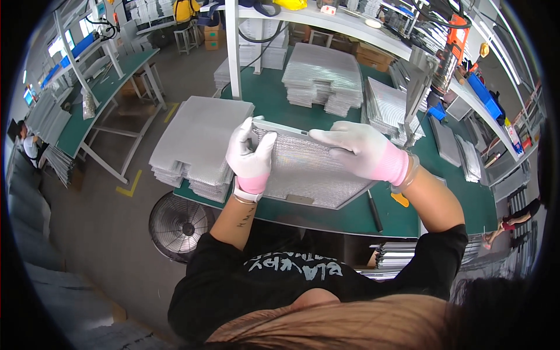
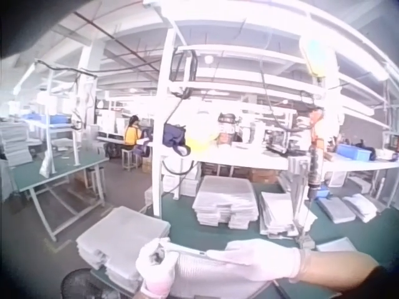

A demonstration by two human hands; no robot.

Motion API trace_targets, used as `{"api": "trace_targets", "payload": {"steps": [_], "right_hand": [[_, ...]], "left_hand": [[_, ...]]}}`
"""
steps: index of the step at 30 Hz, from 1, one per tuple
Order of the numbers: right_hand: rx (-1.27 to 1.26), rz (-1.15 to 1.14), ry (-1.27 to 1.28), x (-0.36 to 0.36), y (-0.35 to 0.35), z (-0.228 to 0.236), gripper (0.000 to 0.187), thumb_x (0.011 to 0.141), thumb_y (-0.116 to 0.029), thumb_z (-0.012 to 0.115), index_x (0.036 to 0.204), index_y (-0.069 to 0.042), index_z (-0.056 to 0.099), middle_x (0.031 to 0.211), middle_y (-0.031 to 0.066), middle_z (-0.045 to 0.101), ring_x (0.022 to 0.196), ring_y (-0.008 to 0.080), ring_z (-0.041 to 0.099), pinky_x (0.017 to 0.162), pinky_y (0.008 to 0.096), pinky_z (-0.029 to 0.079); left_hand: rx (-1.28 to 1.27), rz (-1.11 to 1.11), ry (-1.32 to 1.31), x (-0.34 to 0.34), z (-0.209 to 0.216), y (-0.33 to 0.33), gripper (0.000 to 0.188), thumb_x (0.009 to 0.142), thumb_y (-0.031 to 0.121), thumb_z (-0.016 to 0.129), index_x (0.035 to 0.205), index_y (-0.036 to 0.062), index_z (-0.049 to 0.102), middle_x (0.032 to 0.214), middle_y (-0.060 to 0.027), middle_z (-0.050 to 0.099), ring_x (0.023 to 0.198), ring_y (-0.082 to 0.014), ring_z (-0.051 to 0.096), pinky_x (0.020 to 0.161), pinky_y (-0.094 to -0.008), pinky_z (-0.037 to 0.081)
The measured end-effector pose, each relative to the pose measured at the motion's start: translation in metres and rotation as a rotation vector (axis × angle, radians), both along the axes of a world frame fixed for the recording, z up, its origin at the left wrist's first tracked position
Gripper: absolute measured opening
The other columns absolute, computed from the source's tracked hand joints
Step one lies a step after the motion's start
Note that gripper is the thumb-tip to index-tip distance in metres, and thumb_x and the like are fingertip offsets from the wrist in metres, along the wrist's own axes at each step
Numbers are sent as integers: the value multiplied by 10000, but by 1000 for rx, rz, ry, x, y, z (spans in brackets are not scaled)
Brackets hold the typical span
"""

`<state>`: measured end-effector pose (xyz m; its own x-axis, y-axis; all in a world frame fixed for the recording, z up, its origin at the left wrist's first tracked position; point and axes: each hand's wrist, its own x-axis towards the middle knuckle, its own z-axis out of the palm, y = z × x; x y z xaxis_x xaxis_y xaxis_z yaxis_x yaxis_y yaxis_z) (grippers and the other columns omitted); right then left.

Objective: Assembling a mesh filter into a metal frame using a hammer and a power drill.

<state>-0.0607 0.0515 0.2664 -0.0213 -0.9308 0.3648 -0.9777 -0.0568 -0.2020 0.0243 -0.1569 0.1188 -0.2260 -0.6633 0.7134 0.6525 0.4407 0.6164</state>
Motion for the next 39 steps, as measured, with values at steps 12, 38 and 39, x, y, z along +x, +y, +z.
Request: {"api": "trace_targets", "payload": {"steps": [12,38,39], "right_hand": [[6,8,-31,0,-3,2,525,779,37,609,1290,-79,592,820,146,560,765,331,582,693,396,483],[117,24,-66,12,-62,19,339,814,-107,650,1140,-43,583,842,134,616,778,318,632,705,379,503],[118,27,-67,9,-63,15,339,814,-107,650,1140,-43,583,842,134,616,778,318,632,705,379,503]], "left_hand": [[129,-266,61,2,-1,-14,315,854,-61,658,1166,-42,623,1078,-61,637,927,-108,594,835,-239,485],[-37,-415,88,7,8,-30,214,904,50,658,1096,34,564,1146,-89,564,963,-130,556,856,-258,451],[-72,-380,67,7,7,-30,216,911,65,652,1104,34,558,1147,-92,560,959,-133,557,852,-258,450]]}}
